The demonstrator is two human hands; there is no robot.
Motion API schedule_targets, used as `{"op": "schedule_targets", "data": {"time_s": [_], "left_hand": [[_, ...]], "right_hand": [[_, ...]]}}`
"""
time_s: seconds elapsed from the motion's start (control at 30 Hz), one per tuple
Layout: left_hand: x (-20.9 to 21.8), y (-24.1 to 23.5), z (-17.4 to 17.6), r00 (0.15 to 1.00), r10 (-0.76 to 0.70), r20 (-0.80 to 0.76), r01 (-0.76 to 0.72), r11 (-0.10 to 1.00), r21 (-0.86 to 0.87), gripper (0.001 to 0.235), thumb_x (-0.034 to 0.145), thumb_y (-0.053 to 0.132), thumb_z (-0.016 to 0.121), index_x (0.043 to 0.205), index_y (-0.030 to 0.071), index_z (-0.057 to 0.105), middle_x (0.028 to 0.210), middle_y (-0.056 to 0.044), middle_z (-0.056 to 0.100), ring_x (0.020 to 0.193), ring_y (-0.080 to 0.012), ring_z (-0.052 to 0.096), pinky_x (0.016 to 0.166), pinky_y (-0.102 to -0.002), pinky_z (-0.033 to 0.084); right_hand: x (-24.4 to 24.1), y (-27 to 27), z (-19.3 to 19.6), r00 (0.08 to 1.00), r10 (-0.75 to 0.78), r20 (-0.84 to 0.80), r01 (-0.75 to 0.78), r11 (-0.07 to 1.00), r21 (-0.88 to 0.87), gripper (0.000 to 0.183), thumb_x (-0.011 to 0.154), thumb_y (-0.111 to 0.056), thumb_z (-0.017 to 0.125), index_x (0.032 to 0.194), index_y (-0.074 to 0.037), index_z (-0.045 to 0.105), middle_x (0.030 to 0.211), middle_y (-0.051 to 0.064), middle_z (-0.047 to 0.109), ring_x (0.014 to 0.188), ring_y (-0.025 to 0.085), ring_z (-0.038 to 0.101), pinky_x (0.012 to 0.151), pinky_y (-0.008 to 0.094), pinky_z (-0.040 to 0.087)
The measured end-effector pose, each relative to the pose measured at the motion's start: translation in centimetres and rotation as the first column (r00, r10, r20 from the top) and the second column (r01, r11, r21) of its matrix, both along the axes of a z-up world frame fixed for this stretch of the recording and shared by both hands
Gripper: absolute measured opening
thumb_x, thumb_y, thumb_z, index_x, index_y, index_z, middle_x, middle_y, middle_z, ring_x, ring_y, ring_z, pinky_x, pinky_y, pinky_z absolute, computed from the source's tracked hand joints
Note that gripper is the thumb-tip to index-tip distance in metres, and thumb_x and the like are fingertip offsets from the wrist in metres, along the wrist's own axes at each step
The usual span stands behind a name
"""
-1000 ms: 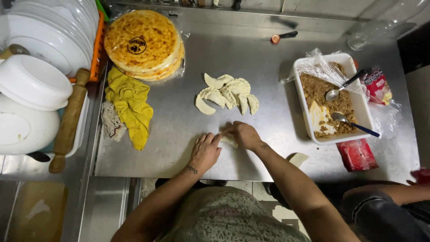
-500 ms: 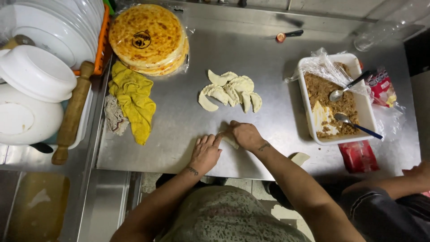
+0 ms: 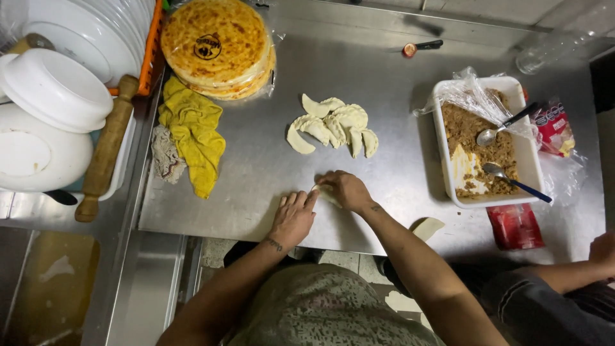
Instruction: The person folds dough pieces into half-moon shapes on a stainless steel counter. They then retrieve a baking tray from an oven, wipe it with a cloth, and arrange the folded dough pieces on the tray.
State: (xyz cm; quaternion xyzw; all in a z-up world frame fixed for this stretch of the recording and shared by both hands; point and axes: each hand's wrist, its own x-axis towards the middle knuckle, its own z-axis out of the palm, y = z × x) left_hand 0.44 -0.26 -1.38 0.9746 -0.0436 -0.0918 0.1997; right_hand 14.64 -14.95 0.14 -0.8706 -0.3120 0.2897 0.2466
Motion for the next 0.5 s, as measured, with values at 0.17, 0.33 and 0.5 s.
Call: {"op": "schedule_targets", "data": {"time_s": [0.17, 0.33, 0.5], "left_hand": [[-0.1, 0.1, -0.3, 1.000, 0.008, -0.019, -0.008, 1.000, -0.010, 0.054, 0.102, 0.025, 0.054, 0.152, 0.007, 0.045, 0.113, -0.009, 0.054, 0.103, -0.0266, 0.053, 0.090, -0.043, 0.038], [-1.1, 0.1, -1.6, 0.985, 0.032, 0.170, -0.033, 0.999, -0.001, 0.043, 0.099, 0.018, 0.058, 0.140, 0.006, 0.057, 0.105, -0.009, 0.056, 0.093, -0.0263, 0.057, 0.082, -0.042, 0.041], [-1.5, -0.1, -0.3, 0.989, 0.000, 0.147, 0.005, 0.999, -0.034, 0.032, 0.098, 0.018, 0.058, 0.128, 0.006, 0.063, 0.100, -0.008, 0.056, 0.089, -0.0272, 0.055, 0.080, -0.042, 0.039]], "right_hand": [[-0.3, -0.4, -2.1, 0.993, 0.060, 0.101, -0.051, 0.995, -0.091, 0.025, 0.094, -0.015, 0.058, 0.108, -0.023, 0.077, 0.107, 0.010, 0.074, 0.097, 0.034, 0.074, 0.084, 0.045, 0.060], [-2.4, -0.7, 3.3, 0.841, 0.410, 0.351, -0.270, 0.883, -0.385, 0.025, 0.092, -0.013, 0.060, 0.104, -0.022, 0.080, 0.113, 0.003, 0.075, 0.087, 0.025, 0.076, 0.076, 0.038, 0.061], [-2.0, -0.1, -0.8, 0.944, 0.207, 0.256, -0.136, 0.953, -0.269, 0.027, 0.095, -0.011, 0.054, 0.113, -0.013, 0.073, 0.114, 0.007, 0.074, 0.089, 0.029, 0.077, 0.076, 0.044, 0.063]]}}
